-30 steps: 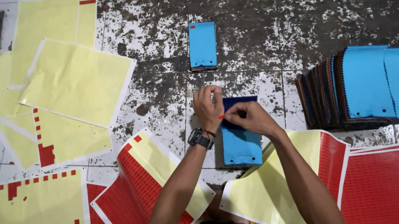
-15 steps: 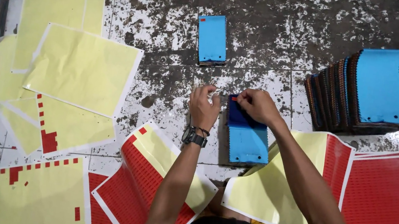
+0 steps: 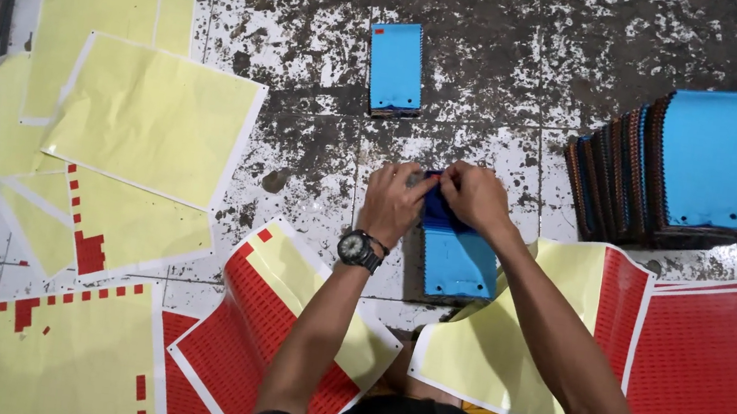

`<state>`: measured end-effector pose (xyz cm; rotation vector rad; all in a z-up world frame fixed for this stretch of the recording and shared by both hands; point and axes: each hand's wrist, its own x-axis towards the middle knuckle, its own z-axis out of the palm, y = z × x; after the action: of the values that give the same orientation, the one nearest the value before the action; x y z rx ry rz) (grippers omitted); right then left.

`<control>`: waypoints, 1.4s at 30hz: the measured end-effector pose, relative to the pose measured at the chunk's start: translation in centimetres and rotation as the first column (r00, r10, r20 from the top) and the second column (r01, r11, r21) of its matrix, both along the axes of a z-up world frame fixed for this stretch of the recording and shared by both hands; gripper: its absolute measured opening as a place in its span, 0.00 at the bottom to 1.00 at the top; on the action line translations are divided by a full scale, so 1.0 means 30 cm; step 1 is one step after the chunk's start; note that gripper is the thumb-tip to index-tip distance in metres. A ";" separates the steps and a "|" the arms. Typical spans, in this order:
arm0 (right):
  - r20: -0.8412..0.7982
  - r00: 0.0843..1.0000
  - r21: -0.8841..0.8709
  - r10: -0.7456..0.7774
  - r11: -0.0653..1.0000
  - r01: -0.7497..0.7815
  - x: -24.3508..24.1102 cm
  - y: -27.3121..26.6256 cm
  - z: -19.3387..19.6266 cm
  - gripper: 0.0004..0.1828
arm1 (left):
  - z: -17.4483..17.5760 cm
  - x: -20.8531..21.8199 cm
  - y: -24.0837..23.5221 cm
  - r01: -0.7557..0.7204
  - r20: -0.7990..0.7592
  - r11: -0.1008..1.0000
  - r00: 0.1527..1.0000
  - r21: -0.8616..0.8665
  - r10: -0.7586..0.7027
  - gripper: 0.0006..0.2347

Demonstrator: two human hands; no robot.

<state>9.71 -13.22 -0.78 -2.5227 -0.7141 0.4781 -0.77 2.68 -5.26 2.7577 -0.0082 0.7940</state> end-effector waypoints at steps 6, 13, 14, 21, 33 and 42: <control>0.241 0.957 0.000 0.160 0.986 -0.165 0.012 -0.035 0.078 0.17 | 0.108 -0.033 -0.015 -0.031 -0.080 0.998 0.996 0.048 0.035 0.14; 0.715 0.669 -0.017 0.203 0.962 -0.274 0.014 -0.073 0.078 0.04 | 0.102 -0.038 -0.033 -0.027 -0.135 0.999 0.990 0.020 0.030 0.15; 0.770 0.613 0.006 0.177 0.959 -0.285 0.009 -0.070 0.084 0.03 | 0.094 -0.034 -0.035 -0.039 -0.105 0.999 0.994 -0.034 0.035 0.16; 0.844 0.525 0.106 0.106 0.928 -0.358 0.006 -0.082 0.113 0.04 | 0.190 -0.059 -0.024 -0.108 -0.015 0.905 0.994 -0.410 0.112 0.17; 0.364 0.708 -0.271 0.605 0.796 -0.541 -0.103 -0.201 0.208 0.21 | 0.201 0.018 0.024 0.212 -0.186 0.705 0.878 -0.677 -0.442 0.09; 0.441 0.626 -0.477 0.643 0.759 -0.443 -0.189 -0.148 0.312 0.22 | 0.226 0.009 0.015 0.157 -0.268 0.716 0.856 -0.681 -0.442 0.09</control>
<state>4.04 -17.66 8.59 -2.7315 -1.8338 -0.0379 -0.49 3.13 1.53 2.1131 -0.0952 0.0601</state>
